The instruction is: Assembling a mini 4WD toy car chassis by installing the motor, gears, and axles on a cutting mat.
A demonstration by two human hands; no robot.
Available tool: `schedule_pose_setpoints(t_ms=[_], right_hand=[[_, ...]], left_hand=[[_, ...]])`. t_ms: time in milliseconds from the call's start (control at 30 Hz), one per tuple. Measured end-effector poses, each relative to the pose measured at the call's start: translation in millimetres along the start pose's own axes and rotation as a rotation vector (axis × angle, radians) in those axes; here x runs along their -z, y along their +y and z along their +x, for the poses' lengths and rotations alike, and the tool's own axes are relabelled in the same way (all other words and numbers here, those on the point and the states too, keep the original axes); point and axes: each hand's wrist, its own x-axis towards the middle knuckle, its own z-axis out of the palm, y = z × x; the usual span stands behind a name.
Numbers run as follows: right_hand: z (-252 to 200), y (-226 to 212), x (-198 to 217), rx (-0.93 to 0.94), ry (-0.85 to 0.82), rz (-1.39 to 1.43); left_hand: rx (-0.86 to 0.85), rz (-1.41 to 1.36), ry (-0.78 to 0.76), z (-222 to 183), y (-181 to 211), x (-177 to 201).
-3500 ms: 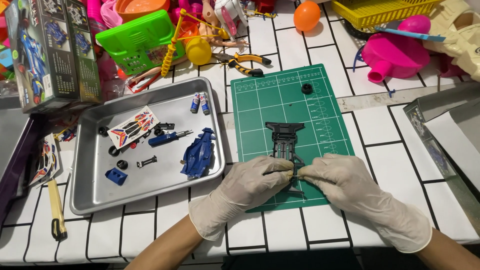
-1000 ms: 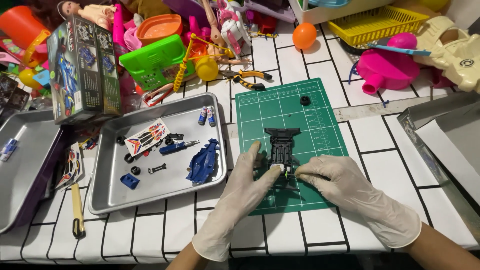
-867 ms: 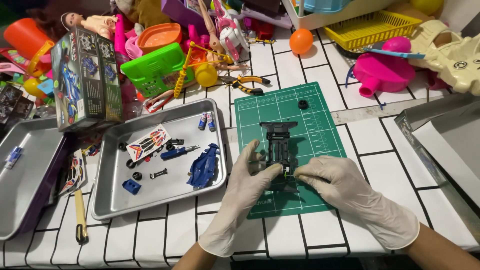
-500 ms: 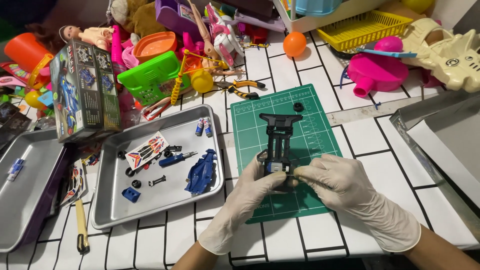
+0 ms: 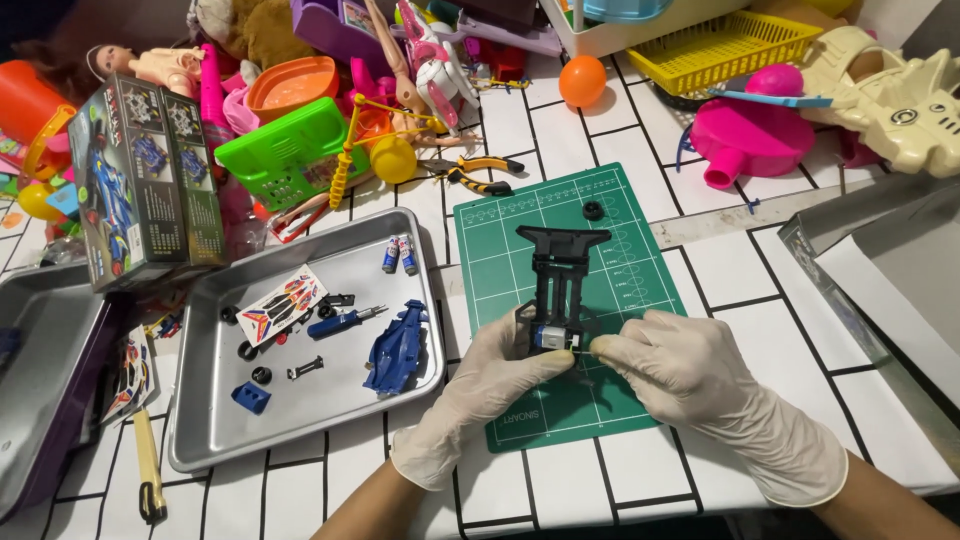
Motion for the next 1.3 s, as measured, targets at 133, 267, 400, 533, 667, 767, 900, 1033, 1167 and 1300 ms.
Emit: schedule_pose_setpoints(t_ms=[133, 267, 400, 533, 667, 767, 900, 1033, 1167, 1300], right_hand=[[2, -2, -1, -0.009, -0.059, -0.003], [10, -6, 0, -0.141, -0.091, 0.22], [16, -7, 4, -0.417, -0.216, 0.486], [9, -2, -4, -0.449, -0.209, 0.489], [-7, 4, -13, -0.095, -0.042, 0.089], [-11, 4, -15, 0.104, 0.018, -0.169], [-8, 2, -22, -0.075, 0.048, 0.157], [1, -6, -12, -0.33, -0.055, 0.393], [13, -9, -3, -0.72, -0.247, 0.506], [20, -10, 0, -0.849, -0.33, 0.539]], left_hand=[[-0.003, -0.032, 0.001, 0, -7, 2], [-0.021, -0.02, 0.001, 1, -15, 3], [-0.022, 0.021, 0.005, 2, -16, 1], [-0.037, 0.06, 0.021, 1, -12, -1], [-0.028, 0.072, 0.046, -2, -8, -3], [-0.044, 0.087, 0.043, -4, -4, -4], [-0.052, 0.088, 0.045, -7, 3, -6], [-0.086, 0.084, 0.06, -2, -9, -4], [-0.114, 0.123, 0.066, -1, -14, -2], [-0.133, 0.14, 0.059, -1, -15, -2]])
